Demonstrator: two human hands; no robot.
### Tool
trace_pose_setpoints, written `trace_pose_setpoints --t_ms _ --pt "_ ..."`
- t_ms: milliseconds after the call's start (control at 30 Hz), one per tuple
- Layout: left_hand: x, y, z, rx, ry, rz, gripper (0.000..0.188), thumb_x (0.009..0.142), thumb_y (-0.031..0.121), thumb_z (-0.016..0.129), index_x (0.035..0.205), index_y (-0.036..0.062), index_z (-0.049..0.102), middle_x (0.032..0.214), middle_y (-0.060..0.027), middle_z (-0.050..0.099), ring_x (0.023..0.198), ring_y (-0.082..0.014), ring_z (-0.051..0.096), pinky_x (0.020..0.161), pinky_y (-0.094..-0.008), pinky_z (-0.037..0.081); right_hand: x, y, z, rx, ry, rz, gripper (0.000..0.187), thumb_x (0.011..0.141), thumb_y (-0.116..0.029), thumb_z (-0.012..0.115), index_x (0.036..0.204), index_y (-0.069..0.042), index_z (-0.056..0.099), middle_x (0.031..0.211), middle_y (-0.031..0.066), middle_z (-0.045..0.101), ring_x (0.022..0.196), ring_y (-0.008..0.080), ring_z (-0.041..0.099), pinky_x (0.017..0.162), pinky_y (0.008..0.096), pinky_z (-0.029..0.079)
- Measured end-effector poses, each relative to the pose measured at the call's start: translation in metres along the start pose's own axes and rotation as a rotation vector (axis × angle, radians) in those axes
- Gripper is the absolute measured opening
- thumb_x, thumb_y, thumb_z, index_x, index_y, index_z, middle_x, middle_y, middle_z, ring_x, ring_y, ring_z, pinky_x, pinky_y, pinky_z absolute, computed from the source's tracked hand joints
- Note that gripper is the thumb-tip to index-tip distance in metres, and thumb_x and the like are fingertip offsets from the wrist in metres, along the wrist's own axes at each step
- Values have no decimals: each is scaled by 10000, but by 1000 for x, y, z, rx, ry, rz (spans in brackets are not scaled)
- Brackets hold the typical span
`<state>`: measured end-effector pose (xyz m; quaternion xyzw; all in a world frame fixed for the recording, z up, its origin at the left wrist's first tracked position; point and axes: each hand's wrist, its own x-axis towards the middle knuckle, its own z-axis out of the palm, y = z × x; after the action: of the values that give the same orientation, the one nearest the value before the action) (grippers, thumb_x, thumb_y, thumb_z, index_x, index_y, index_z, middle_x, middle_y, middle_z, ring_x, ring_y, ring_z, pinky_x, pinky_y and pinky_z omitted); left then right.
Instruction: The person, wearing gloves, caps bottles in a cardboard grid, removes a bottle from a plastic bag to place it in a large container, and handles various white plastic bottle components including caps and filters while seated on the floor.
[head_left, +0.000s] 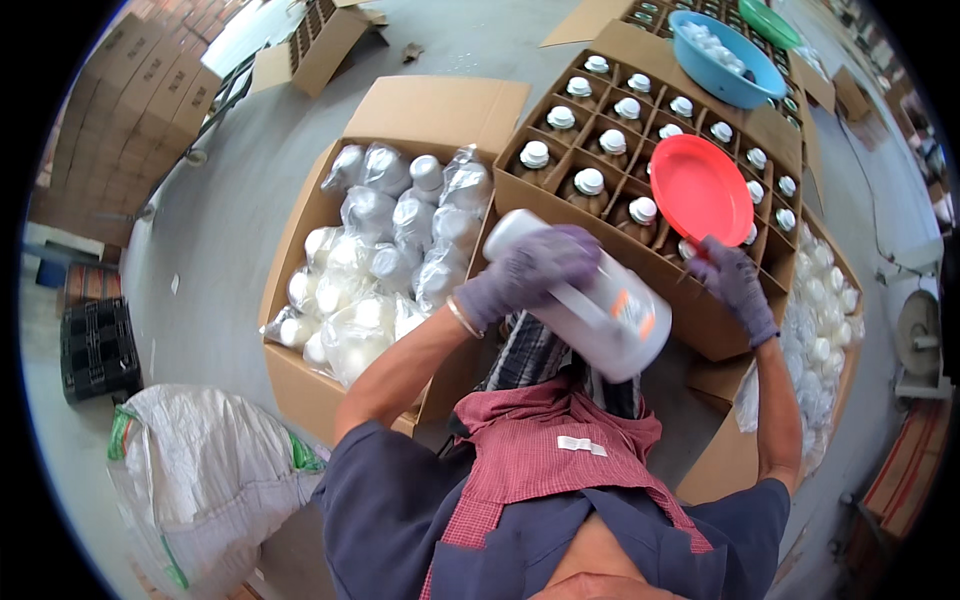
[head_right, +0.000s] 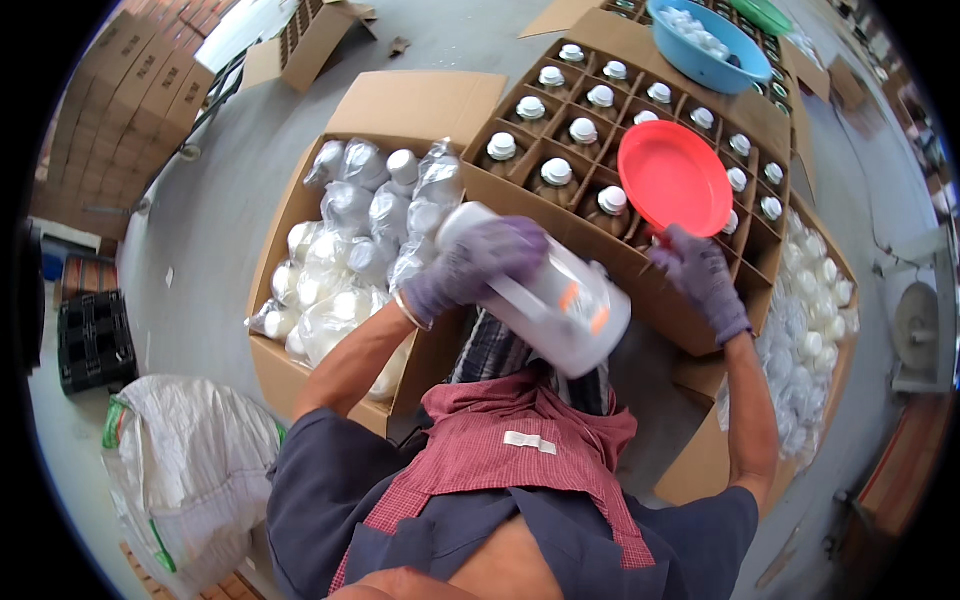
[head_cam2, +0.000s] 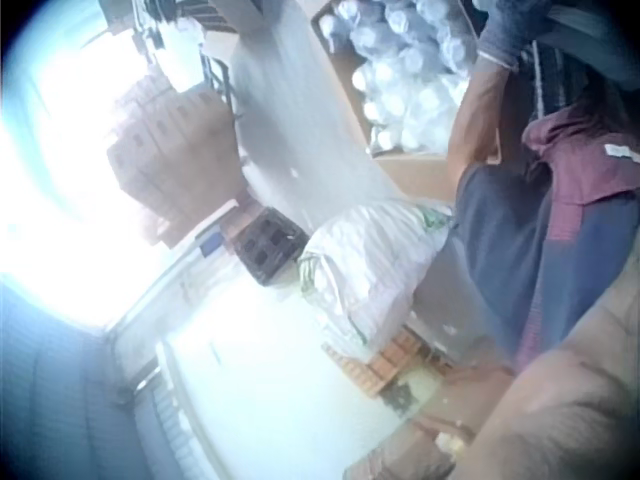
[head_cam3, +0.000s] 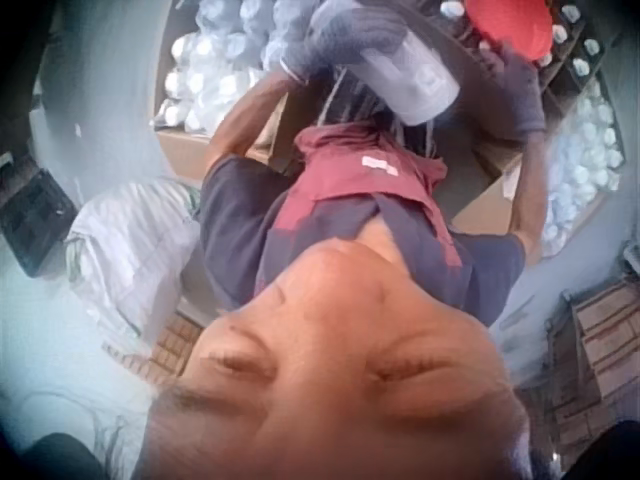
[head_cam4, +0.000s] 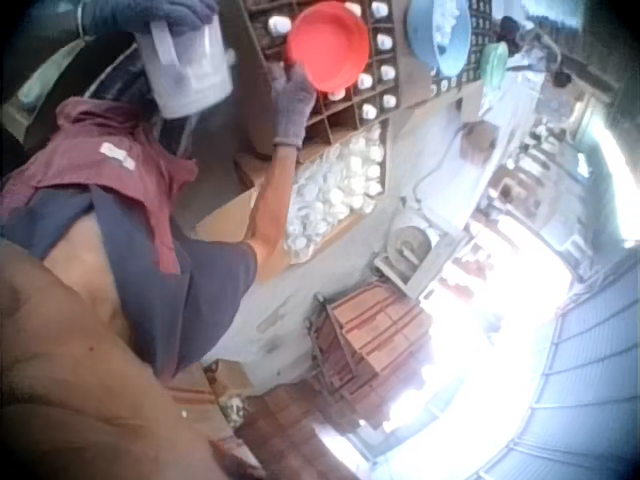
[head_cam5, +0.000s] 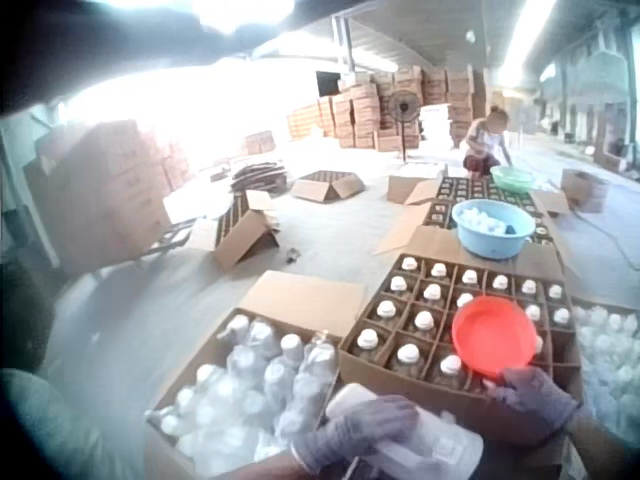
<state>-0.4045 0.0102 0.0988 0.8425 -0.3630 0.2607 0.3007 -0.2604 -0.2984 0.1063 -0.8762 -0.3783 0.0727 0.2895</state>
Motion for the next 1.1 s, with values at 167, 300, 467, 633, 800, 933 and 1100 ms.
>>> trace_pose_setpoints --t_ms 167,300,467,633,800,933,1100 --pt "16 22 28 -8 -418 339 314 763 213 622 1051 92 589 1124 -64 595 1160 -264 544 1131 -463 337 80 87 7 -311 236 -36 234 902 -180 624 1001 14 541 880 245 625 839 421 618 689 467 478" --pt "3 19 23 -34 -393 271 551 709 384 657 1182 112 579 1265 -68 546 1251 -269 479 1129 -516 299 118 119 24 -390 261 -69 196 900 -158 614 980 5 540 886 243 629 836 418 615 695 473 479" --pt "-44 -74 -36 40 -344 -276 499 792 342 682 1215 98 577 1271 -118 554 1213 -311 504 1064 -493 356 139 133 4 -43 90 413 181 911 -168 605 940 -4 532 829 178 638 780 270 656 674 391 491" --pt "-220 -249 -58 376 242 -1091 373 899 325 601 1205 114 623 1272 -208 561 1185 -401 530 958 -441 458 150 110 -33 795 56 506 241 965 -303 558 994 -64 554 883 58 624 801 158 634 741 327 538" --pt "-288 -328 -74 668 -117 -1708 430 905 483 488 1250 268 626 1468 -163 365 1377 -385 295 1109 -543 236 162 166 -53 882 334 571 312 954 -272 585 1132 -18 547 889 54 576 720 136 569 668 305 520" --pt "-282 -367 -66 573 -229 -1862 421 900 462 486 1256 285 625 1543 -122 232 1427 -373 157 1134 -578 124 165 217 -45 263 444 511 423 946 -230 581 1276 19 487 1024 111 567 877 203 567 790 342 511" --pt "-335 -348 -103 516 290 -1747 392 935 329 455 1171 88 656 1346 -132 513 1284 -294 448 1081 -423 329 193 139 -6 -404 418 144 460 908 -182 594 1316 -2 486 1164 172 566 1067 307 548 941 380 449"
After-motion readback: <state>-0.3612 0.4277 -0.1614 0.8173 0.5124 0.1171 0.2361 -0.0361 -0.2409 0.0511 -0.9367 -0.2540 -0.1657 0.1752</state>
